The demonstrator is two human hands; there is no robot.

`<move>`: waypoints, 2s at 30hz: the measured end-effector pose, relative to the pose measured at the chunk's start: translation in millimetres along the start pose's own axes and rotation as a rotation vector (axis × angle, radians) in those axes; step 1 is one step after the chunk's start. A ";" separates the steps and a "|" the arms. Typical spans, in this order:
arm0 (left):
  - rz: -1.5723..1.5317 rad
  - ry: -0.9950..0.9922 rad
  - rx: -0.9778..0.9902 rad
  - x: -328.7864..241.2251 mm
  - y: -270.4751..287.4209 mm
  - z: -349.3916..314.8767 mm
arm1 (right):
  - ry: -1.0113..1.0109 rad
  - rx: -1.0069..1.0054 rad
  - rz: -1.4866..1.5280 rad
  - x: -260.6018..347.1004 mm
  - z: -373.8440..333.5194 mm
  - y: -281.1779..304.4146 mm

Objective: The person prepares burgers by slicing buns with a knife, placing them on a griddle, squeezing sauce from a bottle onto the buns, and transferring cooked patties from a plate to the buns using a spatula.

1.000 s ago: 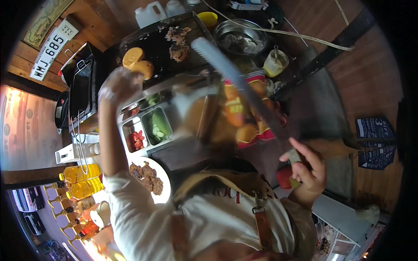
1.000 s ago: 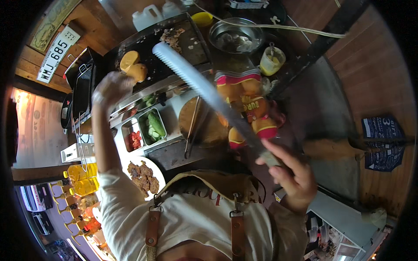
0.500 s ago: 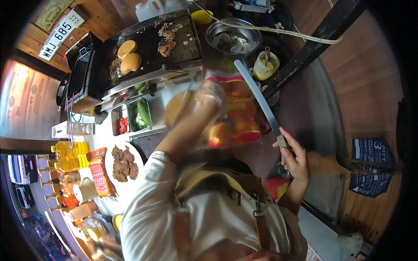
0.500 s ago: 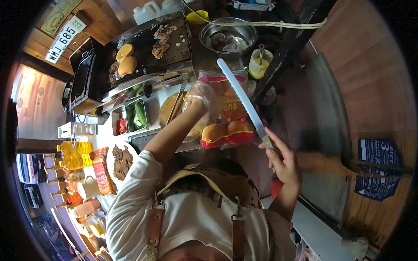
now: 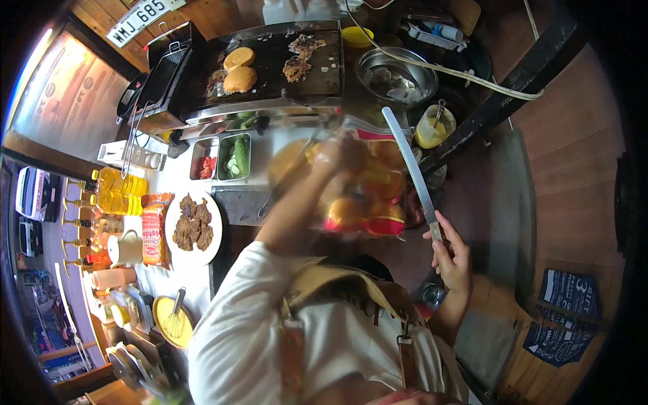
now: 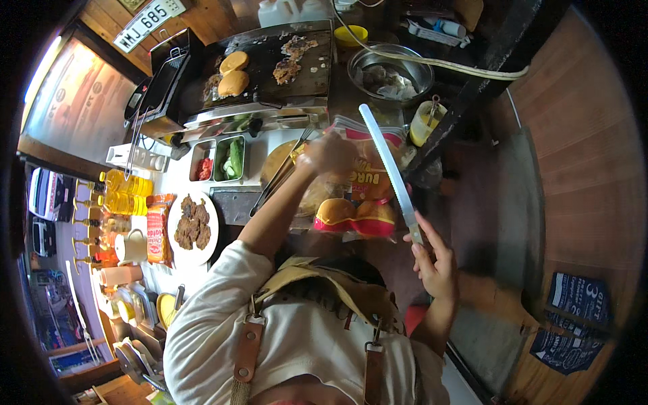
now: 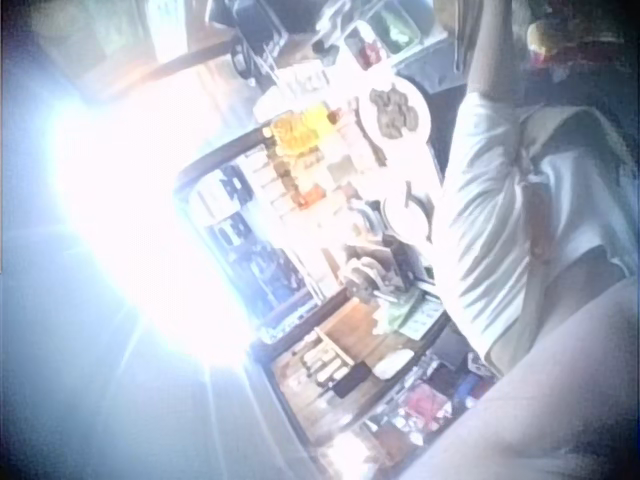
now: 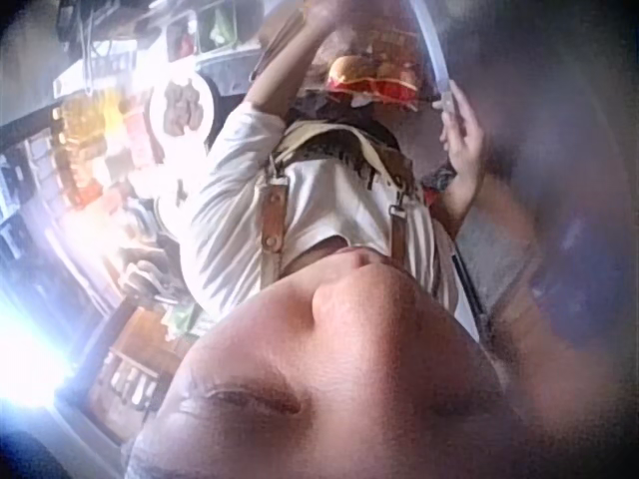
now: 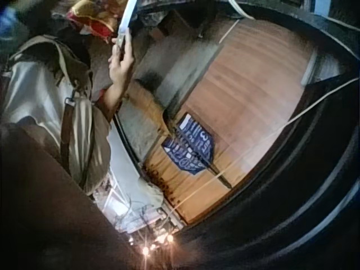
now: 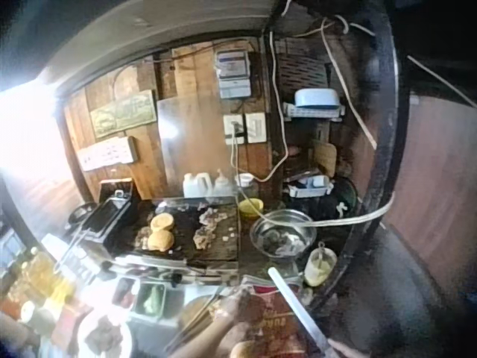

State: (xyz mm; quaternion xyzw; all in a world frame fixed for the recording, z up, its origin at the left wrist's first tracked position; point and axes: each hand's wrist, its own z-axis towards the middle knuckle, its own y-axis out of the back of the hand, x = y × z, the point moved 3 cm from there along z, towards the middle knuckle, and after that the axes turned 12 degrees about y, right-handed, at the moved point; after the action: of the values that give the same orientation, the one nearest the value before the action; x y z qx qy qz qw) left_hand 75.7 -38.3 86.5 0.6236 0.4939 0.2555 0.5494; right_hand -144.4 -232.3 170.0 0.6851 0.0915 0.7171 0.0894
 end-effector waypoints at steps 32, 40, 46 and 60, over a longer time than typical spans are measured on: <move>-2.257 -0.299 -0.671 186.4 28.3 -123.3 | 0.809 0.262 -0.434 86.6 82.4 -237.4; -2.398 -0.255 -0.321 196.5 32.8 -111.6 | 0.820 0.142 -0.795 88.1 115.0 -265.3; -2.272 0.033 -0.307 205.6 44.0 -120.8 | 0.811 0.170 -0.810 75.4 117.9 -272.3; -2.133 -0.109 -0.269 204.1 30.3 -94.5 | 0.746 0.177 -0.822 73.1 135.6 -285.5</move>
State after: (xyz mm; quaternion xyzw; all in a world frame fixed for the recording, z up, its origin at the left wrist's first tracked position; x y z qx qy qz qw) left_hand 82.4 188.4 94.3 -0.1839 0.7257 -0.3316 0.5741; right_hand -11.4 63.6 174.3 0.2977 0.4361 0.8067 0.2655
